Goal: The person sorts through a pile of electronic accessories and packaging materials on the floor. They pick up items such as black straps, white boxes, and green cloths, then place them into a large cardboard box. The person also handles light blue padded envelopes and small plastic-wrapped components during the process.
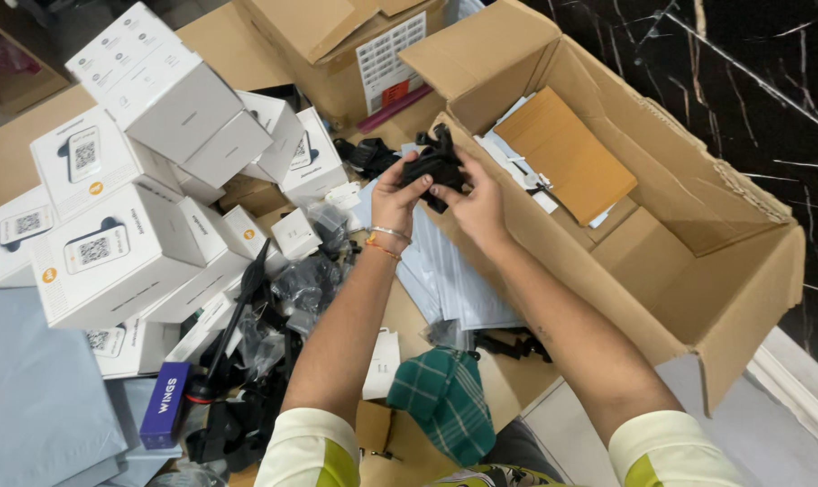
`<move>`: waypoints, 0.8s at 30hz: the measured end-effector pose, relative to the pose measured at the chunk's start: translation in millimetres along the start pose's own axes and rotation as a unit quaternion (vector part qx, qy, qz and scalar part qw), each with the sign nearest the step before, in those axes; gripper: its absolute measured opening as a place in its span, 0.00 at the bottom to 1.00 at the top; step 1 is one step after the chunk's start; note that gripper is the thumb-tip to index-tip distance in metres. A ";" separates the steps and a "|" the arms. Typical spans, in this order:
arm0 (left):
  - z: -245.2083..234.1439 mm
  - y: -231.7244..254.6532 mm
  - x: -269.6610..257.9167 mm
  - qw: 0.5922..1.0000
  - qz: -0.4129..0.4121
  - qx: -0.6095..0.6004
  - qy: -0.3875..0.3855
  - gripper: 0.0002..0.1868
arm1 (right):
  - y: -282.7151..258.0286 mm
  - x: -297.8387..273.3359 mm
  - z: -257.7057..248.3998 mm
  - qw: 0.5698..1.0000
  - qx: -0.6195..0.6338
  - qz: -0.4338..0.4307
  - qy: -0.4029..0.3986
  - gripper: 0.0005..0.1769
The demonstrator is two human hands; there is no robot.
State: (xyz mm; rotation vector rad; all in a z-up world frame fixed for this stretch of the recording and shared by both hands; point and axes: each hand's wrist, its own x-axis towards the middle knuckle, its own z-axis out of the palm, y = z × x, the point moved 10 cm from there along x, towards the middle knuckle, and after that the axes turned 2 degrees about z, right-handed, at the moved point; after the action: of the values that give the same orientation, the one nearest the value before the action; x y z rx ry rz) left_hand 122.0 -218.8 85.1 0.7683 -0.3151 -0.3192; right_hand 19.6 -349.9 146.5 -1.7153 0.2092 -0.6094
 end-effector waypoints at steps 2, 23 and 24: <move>48.9 -3.5 18.5 0.998 0.026 0.039 -0.029 0.29 | -25.0 15.3 -41.5 0.997 0.049 -0.055 0.038 0.40; 108.7 -144.3 111.1 0.965 -0.094 0.198 0.143 0.44 | 170.6 105.3 -158.5 0.937 0.260 0.234 -0.006 0.25; 114.7 -141.2 110.7 0.974 -0.077 0.163 0.135 0.44 | 171.7 106.3 -149.5 0.944 0.232 0.234 -0.018 0.24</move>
State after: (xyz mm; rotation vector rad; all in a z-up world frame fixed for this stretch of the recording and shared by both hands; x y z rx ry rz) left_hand 154.2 -429.2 79.2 1.1513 -0.0496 -0.3070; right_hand 66.3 -568.0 30.8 -1.1607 0.3987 -0.2443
